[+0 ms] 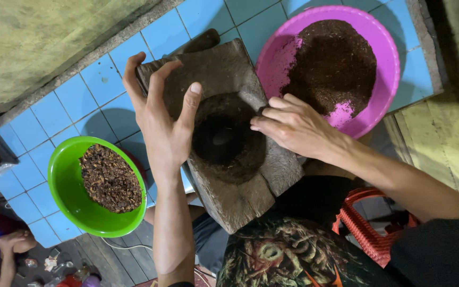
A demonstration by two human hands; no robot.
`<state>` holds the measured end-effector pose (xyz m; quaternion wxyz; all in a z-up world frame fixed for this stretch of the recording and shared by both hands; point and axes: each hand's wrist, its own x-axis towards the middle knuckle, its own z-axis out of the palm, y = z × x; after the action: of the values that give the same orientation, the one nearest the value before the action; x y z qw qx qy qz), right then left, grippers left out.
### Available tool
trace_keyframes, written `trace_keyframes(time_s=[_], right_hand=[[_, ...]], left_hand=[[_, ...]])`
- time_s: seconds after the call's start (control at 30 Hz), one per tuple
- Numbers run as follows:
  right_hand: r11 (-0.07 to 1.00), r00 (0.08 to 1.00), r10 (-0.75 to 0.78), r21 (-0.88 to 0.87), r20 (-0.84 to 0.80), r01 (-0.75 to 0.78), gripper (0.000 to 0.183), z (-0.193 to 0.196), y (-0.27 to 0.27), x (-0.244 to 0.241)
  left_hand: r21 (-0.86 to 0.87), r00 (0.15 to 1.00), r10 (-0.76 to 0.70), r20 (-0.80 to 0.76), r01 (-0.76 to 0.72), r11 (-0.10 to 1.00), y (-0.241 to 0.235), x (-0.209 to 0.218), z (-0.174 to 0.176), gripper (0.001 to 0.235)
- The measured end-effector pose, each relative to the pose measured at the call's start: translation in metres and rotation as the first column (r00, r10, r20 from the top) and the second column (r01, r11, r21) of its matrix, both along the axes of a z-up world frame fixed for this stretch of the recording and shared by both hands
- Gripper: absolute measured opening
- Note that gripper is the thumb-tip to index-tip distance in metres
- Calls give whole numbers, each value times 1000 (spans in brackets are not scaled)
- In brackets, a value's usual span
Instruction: The person uses a wooden mortar and pestle to grind dark brown material, then scoops the ground contents into a pink bowl using a spoon. The person repeats the scooping action multiple times to transfer the material.
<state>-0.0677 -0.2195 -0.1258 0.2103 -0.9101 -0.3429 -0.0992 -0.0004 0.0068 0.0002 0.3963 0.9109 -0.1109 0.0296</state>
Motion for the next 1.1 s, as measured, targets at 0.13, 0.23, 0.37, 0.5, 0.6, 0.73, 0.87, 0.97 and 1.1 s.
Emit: trace_keyframes(time_s=[0.13, 0.23, 0.37, 0.5, 0.6, 0.73, 0.87, 0.97, 1.1], right_hand=[[999, 988, -37, 0, -152, 37, 20, 0, 2, -6], [988, 931, -107, 64, -350, 137, 23, 12, 7, -6], [969, 786, -120, 99, -607, 224, 25, 22, 5, -8], [946, 732, -111, 154, -673, 286, 21, 36, 2, -7], [944, 900, -234, 136, -368, 300, 14, 23, 7, -7], [973, 968, -185, 107, -170, 205, 16, 2, 14, -4], [995, 983, -51, 76, -178, 66, 21, 1, 8, -4], [995, 952, -10, 92, -306, 40, 21, 3, -3, -2], [993, 932, -43, 85, -361, 79, 21, 6, -11, 2]], left_hand=[[2, 1000, 0, -3, 0, 1000, 0, -1, 0, 41], [5, 1000, 3, -2, -3, 1000, 0, 0, -1, 41], [-4, 1000, 12, 7, -12, 1000, 1, 0, -3, 39], [-11, 1000, 13, 9, -13, 1000, 2, 0, -4, 40], [-4, 1000, 15, 6, -15, 1000, 2, 0, -4, 40], [-4, 1000, 11, 12, -11, 1000, 1, 0, -3, 38], [-12, 1000, 3, 18, -3, 1000, 2, 0, -3, 39], [-12, 1000, 4, 11, -4, 1000, 1, 1, -4, 38], [-18, 1000, 9, 10, -9, 1000, 2, 0, -3, 39]])
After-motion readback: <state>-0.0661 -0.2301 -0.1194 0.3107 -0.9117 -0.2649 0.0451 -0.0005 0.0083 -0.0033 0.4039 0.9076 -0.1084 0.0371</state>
